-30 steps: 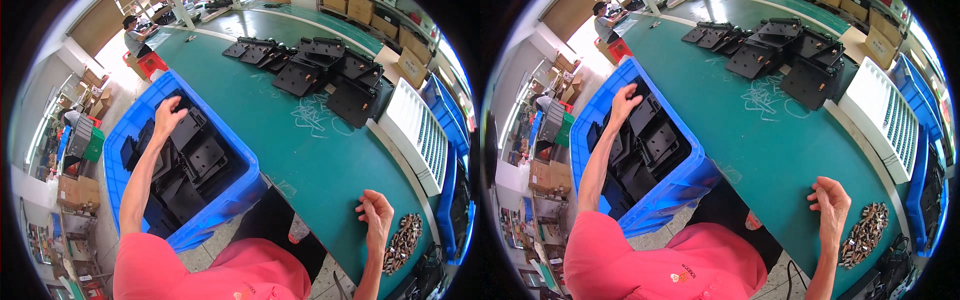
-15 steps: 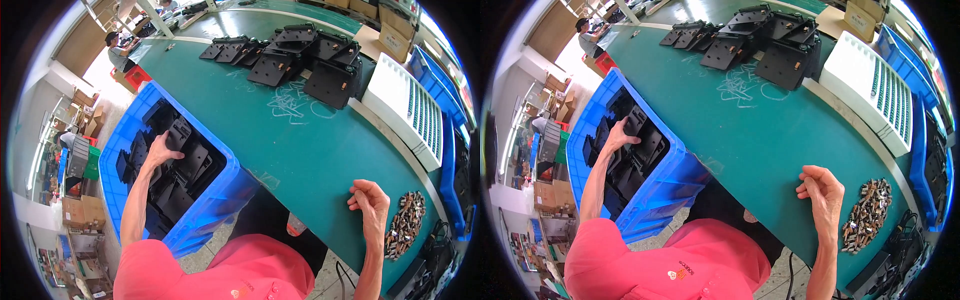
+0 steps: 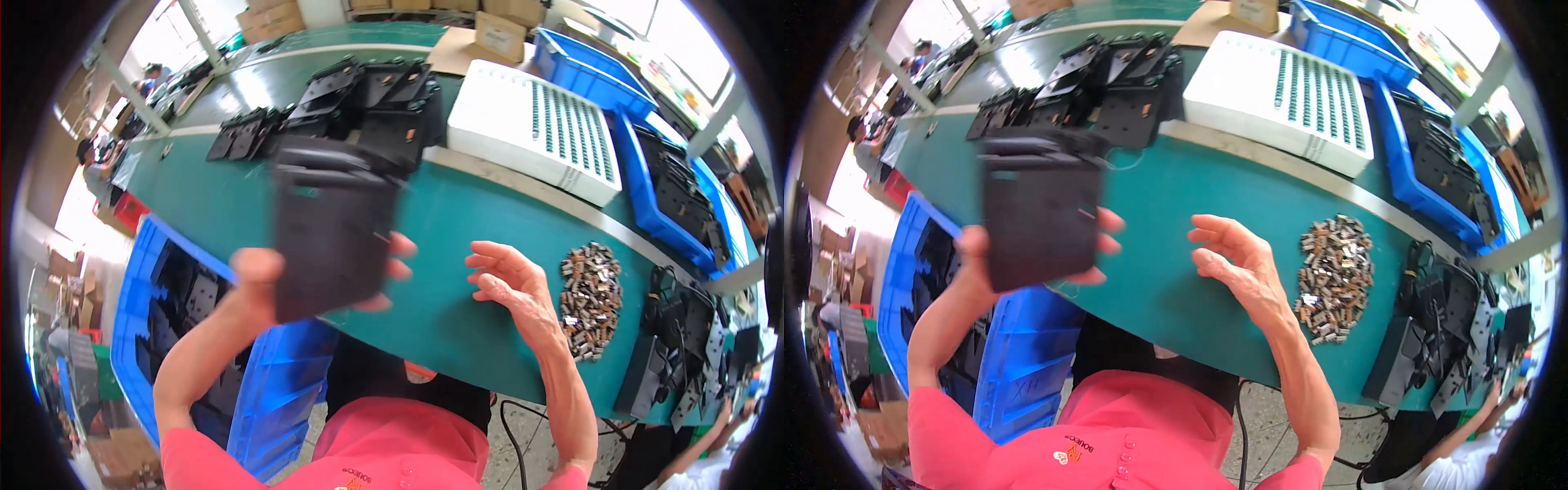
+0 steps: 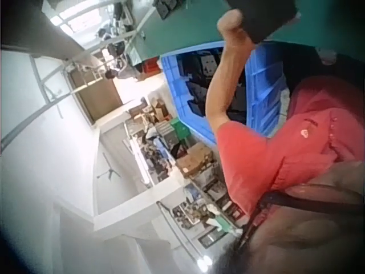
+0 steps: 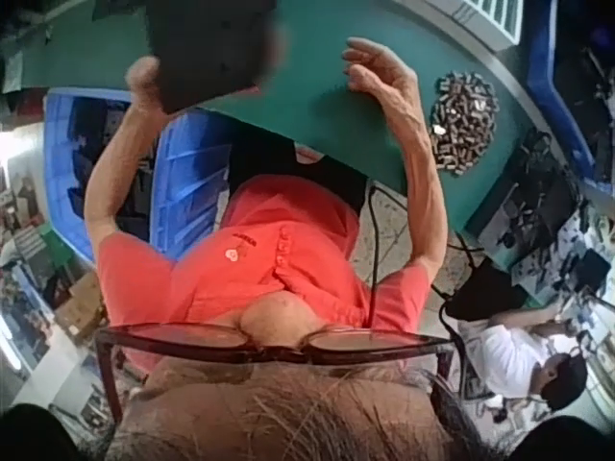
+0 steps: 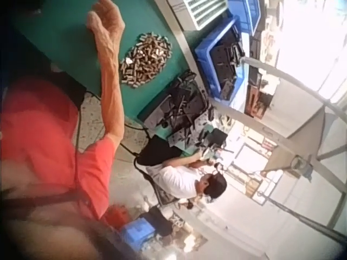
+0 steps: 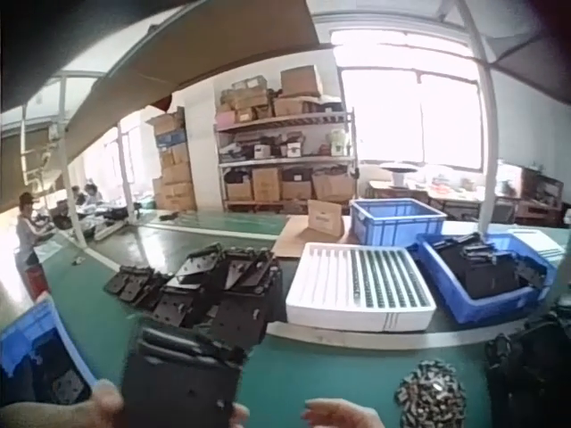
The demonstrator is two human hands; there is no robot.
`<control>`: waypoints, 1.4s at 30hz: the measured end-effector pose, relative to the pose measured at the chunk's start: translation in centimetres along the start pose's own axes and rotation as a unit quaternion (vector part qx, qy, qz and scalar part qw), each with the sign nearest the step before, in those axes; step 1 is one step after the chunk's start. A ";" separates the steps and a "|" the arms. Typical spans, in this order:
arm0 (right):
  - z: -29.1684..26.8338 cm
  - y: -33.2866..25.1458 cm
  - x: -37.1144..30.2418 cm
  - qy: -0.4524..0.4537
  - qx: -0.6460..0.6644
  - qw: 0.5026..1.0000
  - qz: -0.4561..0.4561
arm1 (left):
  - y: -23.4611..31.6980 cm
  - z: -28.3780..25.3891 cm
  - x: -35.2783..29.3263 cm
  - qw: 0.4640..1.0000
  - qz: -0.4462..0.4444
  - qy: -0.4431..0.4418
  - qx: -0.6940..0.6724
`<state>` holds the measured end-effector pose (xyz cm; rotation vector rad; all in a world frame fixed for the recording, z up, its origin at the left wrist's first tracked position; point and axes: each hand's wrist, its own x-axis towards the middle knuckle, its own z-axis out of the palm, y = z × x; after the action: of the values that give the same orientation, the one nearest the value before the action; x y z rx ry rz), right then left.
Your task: The person assembles small plastic and electronic parts, small lenses, and metal brackets into a black plastic housing unit by hand, taking components from bins and fitting them into the housing.
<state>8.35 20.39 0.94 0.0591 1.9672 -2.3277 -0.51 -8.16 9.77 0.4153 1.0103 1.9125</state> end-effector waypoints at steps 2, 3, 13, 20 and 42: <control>-0.7 -0.2 0.3 -0.002 0.018 1.000 -0.002 | -3.5 -0.1 3.2 0.986 -0.099 -0.107 -0.081; -0.9 -0.4 0.5 -0.014 0.034 0.999 -0.020 | -4.8 0.1 4.2 0.977 -0.138 -0.121 -0.109; -3.2 0.0 0.5 0.002 0.145 0.989 -0.043 | -8.1 -0.5 8.4 0.951 -0.181 -0.151 -0.200; -4.0 -0.1 0.7 0.082 -0.023 0.995 0.048 | -5.1 -1.3 8.6 0.991 -0.099 0.075 0.050; -8.5 -7.7 11.5 0.222 -0.534 0.781 -0.236 | -11.3 -1.0 9.8 0.551 0.228 -0.099 0.797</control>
<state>-4.11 29.47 6.09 0.0276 3.5660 -0.9942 0.00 2.47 -0.81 1.9845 2.4176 0.5961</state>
